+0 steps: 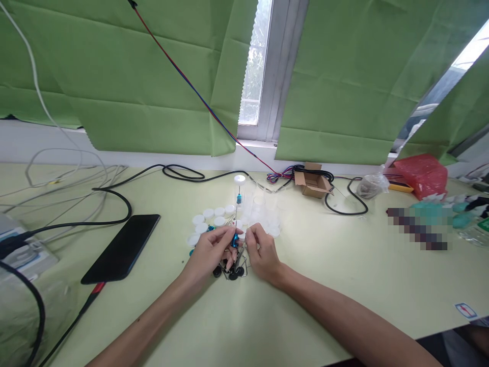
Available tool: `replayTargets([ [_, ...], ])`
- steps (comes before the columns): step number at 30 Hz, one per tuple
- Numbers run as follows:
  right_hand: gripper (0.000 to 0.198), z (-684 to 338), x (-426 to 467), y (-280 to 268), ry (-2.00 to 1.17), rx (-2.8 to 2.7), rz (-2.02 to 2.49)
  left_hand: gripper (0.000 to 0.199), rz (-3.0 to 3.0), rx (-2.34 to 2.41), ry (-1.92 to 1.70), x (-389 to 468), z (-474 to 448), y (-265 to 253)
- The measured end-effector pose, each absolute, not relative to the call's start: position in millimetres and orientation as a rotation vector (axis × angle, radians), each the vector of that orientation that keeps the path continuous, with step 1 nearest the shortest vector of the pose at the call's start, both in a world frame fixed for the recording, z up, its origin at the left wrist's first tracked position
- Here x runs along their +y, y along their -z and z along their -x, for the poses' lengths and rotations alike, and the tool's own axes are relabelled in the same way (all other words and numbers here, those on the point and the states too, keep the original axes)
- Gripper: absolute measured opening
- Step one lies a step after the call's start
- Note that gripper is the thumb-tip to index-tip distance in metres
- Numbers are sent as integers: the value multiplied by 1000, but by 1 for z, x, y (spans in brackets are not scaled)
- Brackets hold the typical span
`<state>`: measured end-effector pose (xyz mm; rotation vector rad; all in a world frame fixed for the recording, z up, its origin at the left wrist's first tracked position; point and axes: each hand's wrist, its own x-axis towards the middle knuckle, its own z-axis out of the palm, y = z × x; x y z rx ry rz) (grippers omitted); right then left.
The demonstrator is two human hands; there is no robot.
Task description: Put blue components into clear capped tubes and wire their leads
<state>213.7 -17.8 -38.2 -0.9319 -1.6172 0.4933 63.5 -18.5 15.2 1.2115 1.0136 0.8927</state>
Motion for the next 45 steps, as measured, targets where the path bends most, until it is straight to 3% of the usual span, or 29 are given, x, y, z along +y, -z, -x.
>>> replayTargets([
  [45, 21, -216, -19, 41, -627, -1825, 882, 36, -1312, 1095, -916, -23, -68, -12],
])
